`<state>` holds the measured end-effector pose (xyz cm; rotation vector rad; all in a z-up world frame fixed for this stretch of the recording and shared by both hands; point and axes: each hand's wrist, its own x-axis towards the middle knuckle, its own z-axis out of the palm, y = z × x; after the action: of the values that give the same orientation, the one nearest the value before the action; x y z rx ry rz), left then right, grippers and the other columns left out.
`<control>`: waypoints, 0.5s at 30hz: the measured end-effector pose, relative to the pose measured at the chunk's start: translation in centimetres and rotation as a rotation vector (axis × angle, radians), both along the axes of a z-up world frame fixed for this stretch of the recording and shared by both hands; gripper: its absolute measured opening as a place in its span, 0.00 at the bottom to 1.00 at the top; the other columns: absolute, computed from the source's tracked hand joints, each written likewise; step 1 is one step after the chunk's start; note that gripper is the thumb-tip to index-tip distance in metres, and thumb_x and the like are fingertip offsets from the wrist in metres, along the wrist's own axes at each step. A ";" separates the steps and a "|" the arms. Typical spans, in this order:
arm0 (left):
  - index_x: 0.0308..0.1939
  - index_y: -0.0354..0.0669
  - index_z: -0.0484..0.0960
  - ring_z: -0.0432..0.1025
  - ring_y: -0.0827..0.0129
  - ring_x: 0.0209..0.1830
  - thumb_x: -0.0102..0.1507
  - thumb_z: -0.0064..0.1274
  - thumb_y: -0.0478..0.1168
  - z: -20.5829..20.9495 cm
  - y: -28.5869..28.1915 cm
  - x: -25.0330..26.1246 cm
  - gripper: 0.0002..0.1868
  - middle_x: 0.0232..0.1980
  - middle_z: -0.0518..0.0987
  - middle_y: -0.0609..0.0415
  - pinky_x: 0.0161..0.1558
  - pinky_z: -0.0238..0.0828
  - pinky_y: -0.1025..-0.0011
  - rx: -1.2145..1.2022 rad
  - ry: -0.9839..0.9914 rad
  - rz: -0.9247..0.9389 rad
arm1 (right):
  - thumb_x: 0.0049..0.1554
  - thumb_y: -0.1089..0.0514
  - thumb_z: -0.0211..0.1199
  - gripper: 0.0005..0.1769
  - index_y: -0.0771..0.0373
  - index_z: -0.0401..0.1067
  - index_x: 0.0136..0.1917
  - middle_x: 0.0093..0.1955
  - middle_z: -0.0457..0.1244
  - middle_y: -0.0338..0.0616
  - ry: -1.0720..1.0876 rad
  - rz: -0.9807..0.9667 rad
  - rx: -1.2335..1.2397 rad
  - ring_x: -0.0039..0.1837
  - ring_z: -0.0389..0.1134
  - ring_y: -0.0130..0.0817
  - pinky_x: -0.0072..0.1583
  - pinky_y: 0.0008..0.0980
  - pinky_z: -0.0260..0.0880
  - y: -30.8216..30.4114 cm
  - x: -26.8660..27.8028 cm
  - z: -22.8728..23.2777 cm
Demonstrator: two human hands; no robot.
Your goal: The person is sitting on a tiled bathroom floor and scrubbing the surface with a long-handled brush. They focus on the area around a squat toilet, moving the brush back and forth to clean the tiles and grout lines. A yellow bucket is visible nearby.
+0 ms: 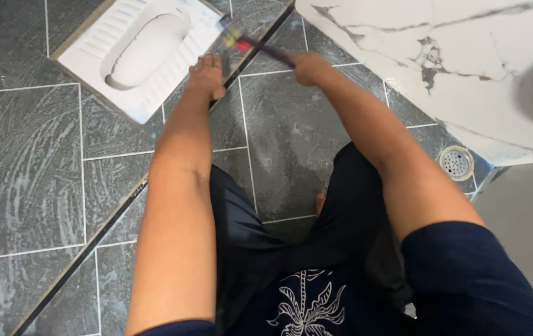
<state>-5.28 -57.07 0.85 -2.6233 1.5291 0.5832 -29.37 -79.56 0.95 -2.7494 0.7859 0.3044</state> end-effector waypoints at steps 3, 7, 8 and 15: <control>0.82 0.42 0.42 0.40 0.46 0.84 0.57 0.63 0.41 2.1 0.4 -0.9 0.57 0.85 0.43 0.42 0.77 0.43 0.42 -0.012 0.010 -0.007 | 0.53 0.65 0.58 0.33 0.65 0.63 0.72 0.58 0.67 0.69 -0.021 -0.167 -0.039 0.62 0.68 0.65 0.60 0.55 0.69 -4.2 -0.7 -2.1; 0.82 0.41 0.43 0.40 0.46 0.84 0.57 0.63 0.41 3.3 1.0 -1.2 0.57 0.85 0.43 0.41 0.78 0.43 0.43 -0.003 -0.023 -0.039 | 0.54 0.63 0.58 0.33 0.68 0.62 0.73 0.58 0.66 0.70 -0.050 -0.119 -0.089 0.61 0.68 0.65 0.61 0.55 0.69 -6.2 -0.8 -3.4; 0.82 0.41 0.43 0.40 0.46 0.84 0.56 0.63 0.40 3.2 1.1 -1.1 0.57 0.85 0.43 0.41 0.78 0.43 0.43 -0.002 -0.033 -0.047 | 0.55 0.63 0.57 0.32 0.65 0.63 0.73 0.59 0.66 0.70 -0.039 -0.117 -0.074 0.62 0.68 0.66 0.62 0.56 0.68 -6.0 -0.9 -3.6; 0.82 0.41 0.40 0.38 0.46 0.84 0.54 0.64 0.40 0.3 0.2 -0.1 0.60 0.85 0.40 0.42 0.77 0.41 0.44 0.028 -0.023 -0.016 | 0.58 0.60 0.57 0.35 0.60 0.57 0.77 0.58 0.67 0.66 -0.084 0.134 0.052 0.60 0.68 0.64 0.60 0.56 0.68 0.8 1.9 -3.2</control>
<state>-5.35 -56.92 1.19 -2.5849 1.5228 0.5668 -27.47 -78.77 -2.23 -2.7510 0.5656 0.2303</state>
